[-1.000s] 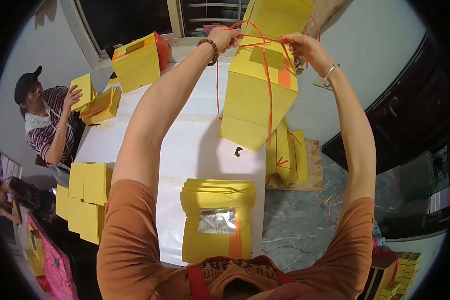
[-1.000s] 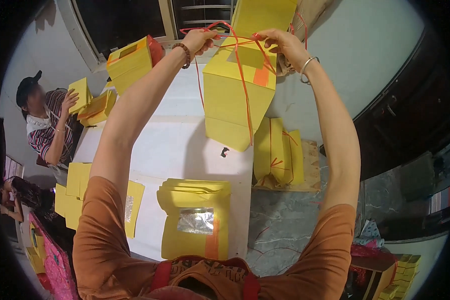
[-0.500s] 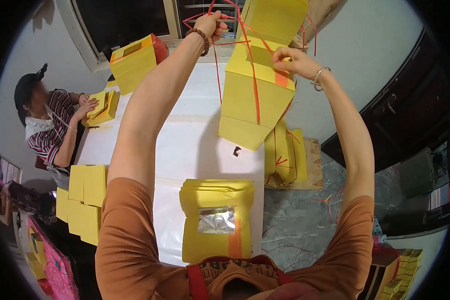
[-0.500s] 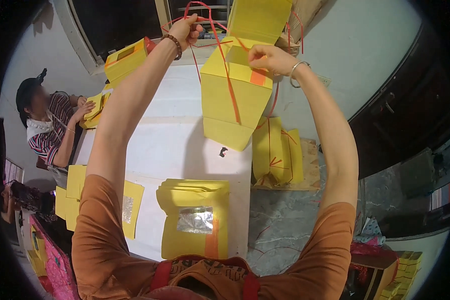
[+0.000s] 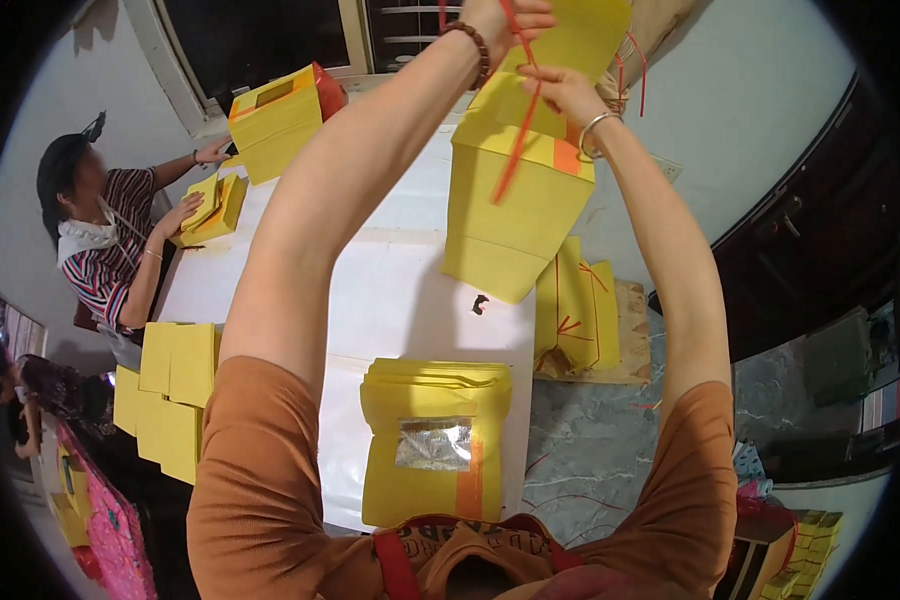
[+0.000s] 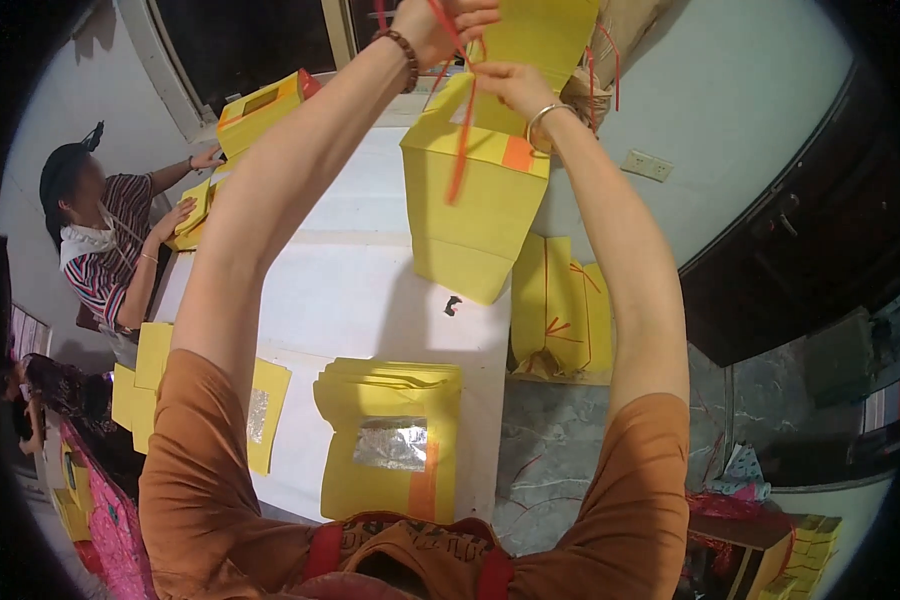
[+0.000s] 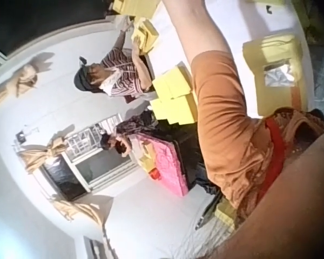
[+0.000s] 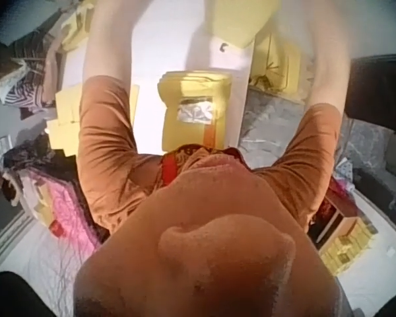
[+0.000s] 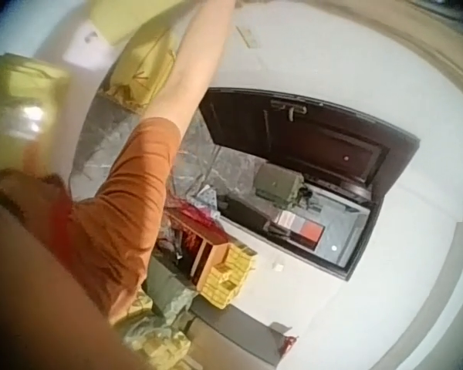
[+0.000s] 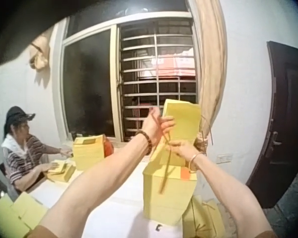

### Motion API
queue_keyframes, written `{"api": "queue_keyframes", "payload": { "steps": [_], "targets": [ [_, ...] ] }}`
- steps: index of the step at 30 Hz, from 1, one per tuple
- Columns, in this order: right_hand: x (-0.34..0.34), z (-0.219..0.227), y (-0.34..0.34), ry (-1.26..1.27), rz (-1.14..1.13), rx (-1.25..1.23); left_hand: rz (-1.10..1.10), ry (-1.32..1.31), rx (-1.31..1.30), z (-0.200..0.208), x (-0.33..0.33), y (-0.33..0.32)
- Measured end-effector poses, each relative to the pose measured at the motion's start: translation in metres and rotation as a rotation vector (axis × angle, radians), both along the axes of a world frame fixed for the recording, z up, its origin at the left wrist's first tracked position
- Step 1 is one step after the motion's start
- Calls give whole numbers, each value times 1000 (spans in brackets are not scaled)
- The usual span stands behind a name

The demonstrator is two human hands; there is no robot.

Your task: Folding and organizing yellow paper items at a work table.

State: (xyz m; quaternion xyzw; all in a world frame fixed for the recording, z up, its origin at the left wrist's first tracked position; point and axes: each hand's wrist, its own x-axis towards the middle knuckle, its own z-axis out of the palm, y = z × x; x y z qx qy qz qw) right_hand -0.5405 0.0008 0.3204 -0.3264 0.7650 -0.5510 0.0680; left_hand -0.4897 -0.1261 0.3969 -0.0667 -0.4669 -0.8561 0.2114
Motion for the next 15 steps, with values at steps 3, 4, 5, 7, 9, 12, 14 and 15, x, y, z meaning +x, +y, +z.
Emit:
{"api": "queue_keyframes", "payload": {
  "steps": [3,4,5,7,9,12,14,15],
  "targets": [
    [12,-3,-13,74,76,106,50,69,-396,-18,0,12],
    [14,-4,-6,69,58,111,323,36,-628,-25,10,42],
    [28,6,-22,117,52,119,305,-95,-623,-32,6,38],
    [51,19,-25,151,62,41,106,122,-664,-28,-2,18],
    [31,7,8,95,19,75,-179,-40,-1116,-12,40,25],
    [31,13,0,96,50,118,-69,-26,-1328,-29,25,-12],
    [28,10,-3,288,106,67,222,119,-1398,-47,9,-38],
    [25,8,0,187,88,84,169,28,-1418,-50,15,-39]
  ]
}}
